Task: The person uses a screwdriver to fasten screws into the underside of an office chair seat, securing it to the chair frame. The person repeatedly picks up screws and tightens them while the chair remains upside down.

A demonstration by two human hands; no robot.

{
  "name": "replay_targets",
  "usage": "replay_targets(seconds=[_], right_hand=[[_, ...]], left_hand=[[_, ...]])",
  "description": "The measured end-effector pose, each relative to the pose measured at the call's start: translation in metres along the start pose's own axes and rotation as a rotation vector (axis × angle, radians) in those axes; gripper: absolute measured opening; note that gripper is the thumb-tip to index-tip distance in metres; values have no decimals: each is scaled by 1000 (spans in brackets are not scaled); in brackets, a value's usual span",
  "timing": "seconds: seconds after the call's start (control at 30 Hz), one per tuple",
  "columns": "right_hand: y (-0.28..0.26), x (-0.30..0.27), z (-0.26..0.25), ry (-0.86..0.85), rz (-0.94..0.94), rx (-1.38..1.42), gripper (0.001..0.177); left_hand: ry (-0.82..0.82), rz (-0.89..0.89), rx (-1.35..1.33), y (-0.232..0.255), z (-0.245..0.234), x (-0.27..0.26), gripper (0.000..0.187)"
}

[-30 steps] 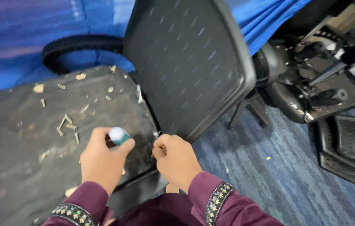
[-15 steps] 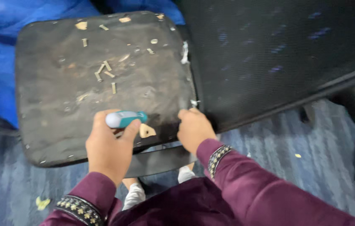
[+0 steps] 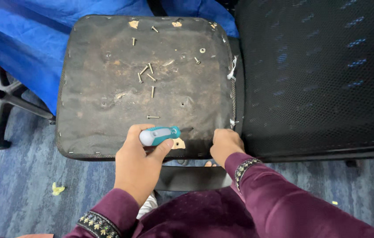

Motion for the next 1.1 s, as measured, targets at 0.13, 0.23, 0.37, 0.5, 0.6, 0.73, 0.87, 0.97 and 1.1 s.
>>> replay_targets(seconds=[0.13, 0.23, 0.37, 0.5, 0.6, 0.73, 0.87, 0.97, 1.1], right_hand=[[-4, 25, -3, -136, -265, -920, 24], [-8, 38, -18, 49, -357, -631, 18], [-30, 39, -40, 31, -335, 728, 14], [-51, 22, -47, -94, -148, 1388, 19], [-59, -1, -38, -121, -17, 1382, 22], [-70, -34, -17, -250, -92, 1197, 20], [-88, -67, 10, -203, -290, 950, 24], [-102, -81, 23, -62, -430, 683, 28], [-110, -84, 26, 146, -461, 289, 26]], left_hand=[[40, 5, -1, 1, 0, -2, 39], [46, 45, -66, 1, -2, 0, 39], [58, 45, -55, 1, -12, 0, 37], [69, 23, -39, 2, -23, 0, 37], [68, -38, -48, 0, -31, 1, 38], [83, -13, -7, -9, -41, 5, 37], [42, -125, -254, -27, -50, 11, 42], [15, -261, -383, -44, -62, 22, 42], [-92, -468, -551, -66, -80, 36, 43]])
Point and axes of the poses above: each hand's wrist, its own x-axis towards the middle knuckle, its own z-axis out of the palm, y = z × x, the point moved 1 cm from there along x, towards the middle knuckle, and after that the axes turned 9 degrees about -y, right-handed, at the moved point
